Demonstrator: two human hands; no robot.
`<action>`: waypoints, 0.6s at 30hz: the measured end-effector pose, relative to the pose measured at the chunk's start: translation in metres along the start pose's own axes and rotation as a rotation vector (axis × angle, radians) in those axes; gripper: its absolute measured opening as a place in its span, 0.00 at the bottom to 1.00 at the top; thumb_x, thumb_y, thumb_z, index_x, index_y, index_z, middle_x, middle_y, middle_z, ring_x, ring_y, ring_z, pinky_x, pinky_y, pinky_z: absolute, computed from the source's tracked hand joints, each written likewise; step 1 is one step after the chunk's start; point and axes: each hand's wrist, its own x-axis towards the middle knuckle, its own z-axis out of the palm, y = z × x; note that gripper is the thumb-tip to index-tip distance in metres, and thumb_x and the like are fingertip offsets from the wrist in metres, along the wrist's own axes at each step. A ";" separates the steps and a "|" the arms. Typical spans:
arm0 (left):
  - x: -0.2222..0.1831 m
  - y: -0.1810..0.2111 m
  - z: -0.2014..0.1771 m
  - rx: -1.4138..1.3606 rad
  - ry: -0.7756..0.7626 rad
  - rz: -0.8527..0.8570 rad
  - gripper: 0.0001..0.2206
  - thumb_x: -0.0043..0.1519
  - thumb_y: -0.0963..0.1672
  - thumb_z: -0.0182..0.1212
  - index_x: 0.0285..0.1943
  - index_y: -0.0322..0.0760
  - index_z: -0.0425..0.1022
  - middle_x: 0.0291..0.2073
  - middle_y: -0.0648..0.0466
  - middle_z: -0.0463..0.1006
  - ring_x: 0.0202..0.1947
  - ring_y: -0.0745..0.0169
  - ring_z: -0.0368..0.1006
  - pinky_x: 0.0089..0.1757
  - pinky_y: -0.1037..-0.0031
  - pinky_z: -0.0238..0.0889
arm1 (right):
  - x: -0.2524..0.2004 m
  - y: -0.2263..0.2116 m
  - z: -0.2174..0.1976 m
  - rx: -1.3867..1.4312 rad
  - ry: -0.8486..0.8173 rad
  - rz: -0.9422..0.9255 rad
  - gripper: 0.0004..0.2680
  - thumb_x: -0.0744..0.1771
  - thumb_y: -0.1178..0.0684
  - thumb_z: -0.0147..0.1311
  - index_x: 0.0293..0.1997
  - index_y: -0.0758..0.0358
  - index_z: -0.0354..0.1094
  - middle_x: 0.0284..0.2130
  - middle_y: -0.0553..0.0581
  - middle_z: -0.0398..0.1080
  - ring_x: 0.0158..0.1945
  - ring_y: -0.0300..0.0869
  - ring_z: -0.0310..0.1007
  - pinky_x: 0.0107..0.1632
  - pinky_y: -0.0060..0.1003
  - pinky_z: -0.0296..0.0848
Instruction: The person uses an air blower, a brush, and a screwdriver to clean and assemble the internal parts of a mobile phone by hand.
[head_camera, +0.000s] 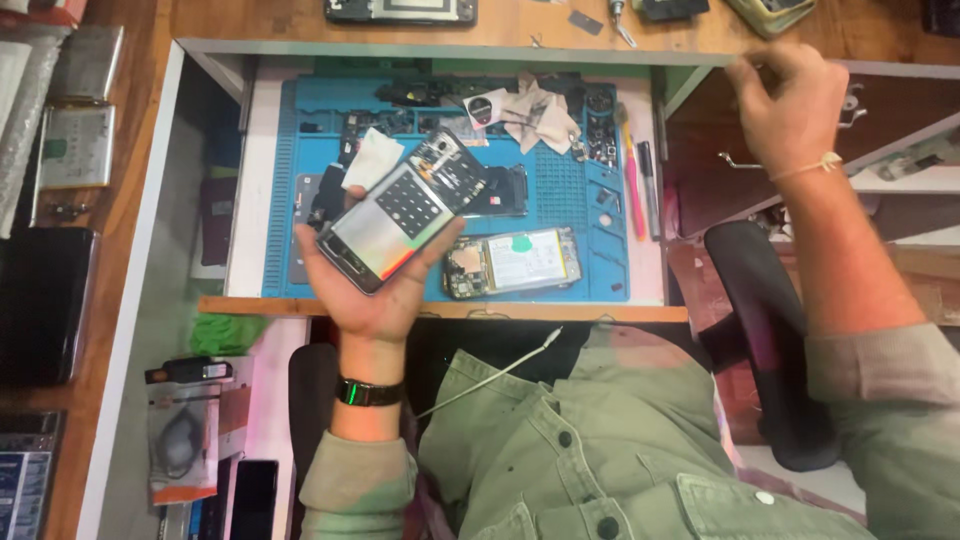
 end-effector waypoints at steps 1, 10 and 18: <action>-0.003 0.004 0.002 0.002 0.003 -0.003 0.29 0.67 0.61 0.44 0.60 0.40 0.70 0.72 0.37 0.64 0.73 0.24 0.55 0.66 0.20 0.41 | -0.008 0.004 -0.002 -0.137 0.055 -0.250 0.05 0.68 0.62 0.68 0.46 0.68 0.80 0.42 0.66 0.76 0.49 0.50 0.74 0.49 0.42 0.75; 0.000 0.030 -0.005 -0.036 -0.076 0.137 0.31 0.69 0.62 0.39 0.61 0.38 0.68 0.70 0.44 0.66 0.76 0.27 0.56 0.68 0.18 0.44 | -0.020 0.097 -0.017 0.138 0.024 0.131 0.03 0.67 0.65 0.62 0.44 0.69 0.78 0.40 0.60 0.80 0.44 0.41 0.82 0.48 0.32 0.78; -0.001 0.061 -0.025 0.150 -0.148 0.320 0.28 0.67 0.61 0.47 0.66 0.44 0.69 0.73 0.44 0.66 0.75 0.33 0.59 0.68 0.26 0.46 | 0.000 0.149 -0.021 -0.140 0.156 -0.213 0.07 0.64 0.67 0.58 0.43 0.71 0.79 0.38 0.64 0.78 0.41 0.50 0.80 0.46 0.41 0.77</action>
